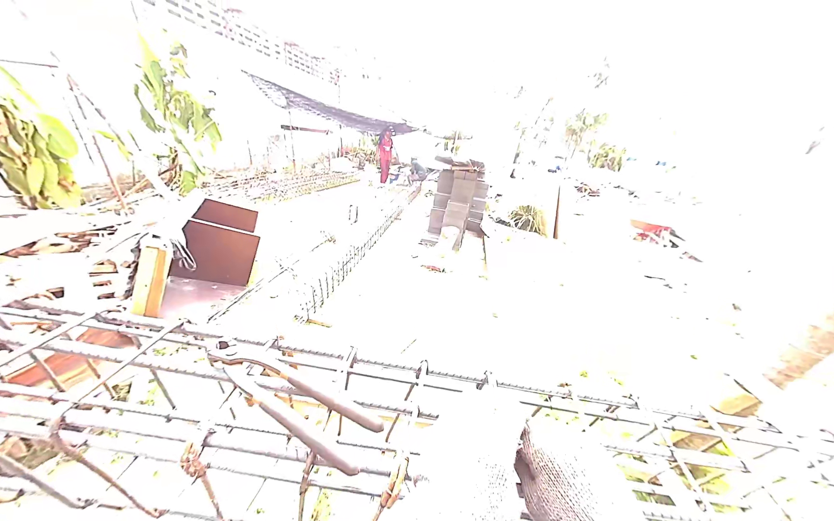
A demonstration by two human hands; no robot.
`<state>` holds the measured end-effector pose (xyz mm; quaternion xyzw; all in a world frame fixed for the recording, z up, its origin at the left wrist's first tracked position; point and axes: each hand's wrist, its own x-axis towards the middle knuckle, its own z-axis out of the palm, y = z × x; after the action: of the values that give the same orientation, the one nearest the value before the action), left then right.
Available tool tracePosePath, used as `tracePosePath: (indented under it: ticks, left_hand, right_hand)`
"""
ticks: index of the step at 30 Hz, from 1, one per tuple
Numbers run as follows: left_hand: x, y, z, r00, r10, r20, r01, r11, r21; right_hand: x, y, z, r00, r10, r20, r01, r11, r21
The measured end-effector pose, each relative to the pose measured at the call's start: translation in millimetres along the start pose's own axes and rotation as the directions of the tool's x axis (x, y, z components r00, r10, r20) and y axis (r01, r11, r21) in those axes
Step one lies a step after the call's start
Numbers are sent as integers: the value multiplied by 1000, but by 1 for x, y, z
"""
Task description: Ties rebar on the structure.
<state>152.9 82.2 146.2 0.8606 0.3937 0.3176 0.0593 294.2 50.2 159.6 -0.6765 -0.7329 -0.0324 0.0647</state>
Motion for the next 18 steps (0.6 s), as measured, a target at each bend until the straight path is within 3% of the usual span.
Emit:
tracePosePath:
  ticks: [5, 9, 11, 12, 15, 18]
  left_hand:
    - [-3, -8, -3, 996, 80, 31, -76, 991, -109]
    - [-5, -14, -7, 994, 102, 29, -96, 982, -163]
    - [-4, -15, -7, 995, 80, 52, -72, 985, -154]
    - [-3, -15, -9, 995, 59, 84, -45, 986, -160]
    - [-1, -12, -16, 993, 5, 118, 14, 987, -161]
    - [1, -10, -19, 985, -48, 168, 77, 982, -172]
  right_hand:
    - [-4, 7, 12, 986, -108, -127, 109, 994, -2]
    - [-9, -9, -27, 990, -52, 134, 43, 997, 63]
    - [-8, 12, -6, 990, -141, 2, 141, 990, 6]
    - [-9, 16, -6, 987, -162, 5, 162, 986, -34]
    - [-20, 8, -33, 981, -100, 167, 125, 981, -147]
    - [-27, 3, -46, 970, -63, 234, 120, 963, -240]
